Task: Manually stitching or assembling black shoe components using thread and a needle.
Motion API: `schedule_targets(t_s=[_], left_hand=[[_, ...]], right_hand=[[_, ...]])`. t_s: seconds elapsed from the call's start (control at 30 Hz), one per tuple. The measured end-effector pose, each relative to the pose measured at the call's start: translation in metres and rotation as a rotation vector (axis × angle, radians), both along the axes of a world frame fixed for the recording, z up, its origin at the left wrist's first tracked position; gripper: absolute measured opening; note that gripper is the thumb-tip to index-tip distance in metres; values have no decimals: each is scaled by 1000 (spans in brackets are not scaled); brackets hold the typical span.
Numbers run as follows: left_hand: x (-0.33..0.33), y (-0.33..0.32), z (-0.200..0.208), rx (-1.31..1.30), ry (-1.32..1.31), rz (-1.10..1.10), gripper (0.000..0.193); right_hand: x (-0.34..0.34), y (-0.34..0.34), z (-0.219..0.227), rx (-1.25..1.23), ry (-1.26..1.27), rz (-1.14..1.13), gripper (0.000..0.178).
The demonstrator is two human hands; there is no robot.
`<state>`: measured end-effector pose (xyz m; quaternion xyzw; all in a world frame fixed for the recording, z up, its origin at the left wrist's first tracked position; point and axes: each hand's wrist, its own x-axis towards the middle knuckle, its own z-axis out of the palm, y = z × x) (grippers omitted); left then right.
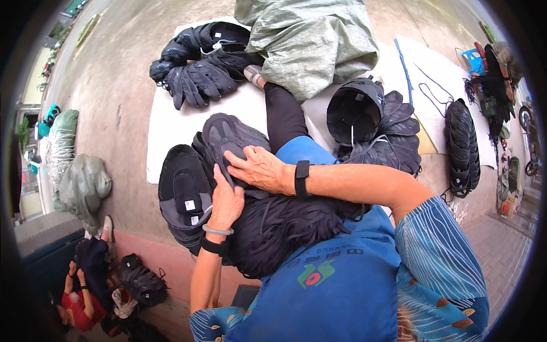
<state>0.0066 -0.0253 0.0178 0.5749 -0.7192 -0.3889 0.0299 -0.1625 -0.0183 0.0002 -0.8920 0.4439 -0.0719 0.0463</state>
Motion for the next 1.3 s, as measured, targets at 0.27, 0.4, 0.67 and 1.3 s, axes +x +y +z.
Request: schedule_targets(t_s=[0.27, 0.4, 0.67, 1.3], left_hand=[[2, -6, -3, -80, 123, -120, 94], [-10, 1, 13, -196, -50, -155, 111], [-6, 3, -9, -265, -222, -269, 102], [-13, 12, -29, -367, -253, -377, 87]], right_hand=[[-17, -5, 7, 182, -307, -180, 58], [-16, -5, 12, 287, -313, -207, 59], [-18, -6, -2, 236, -376, -169, 52], [-18, -8, -8, 312, -418, -162, 38]])
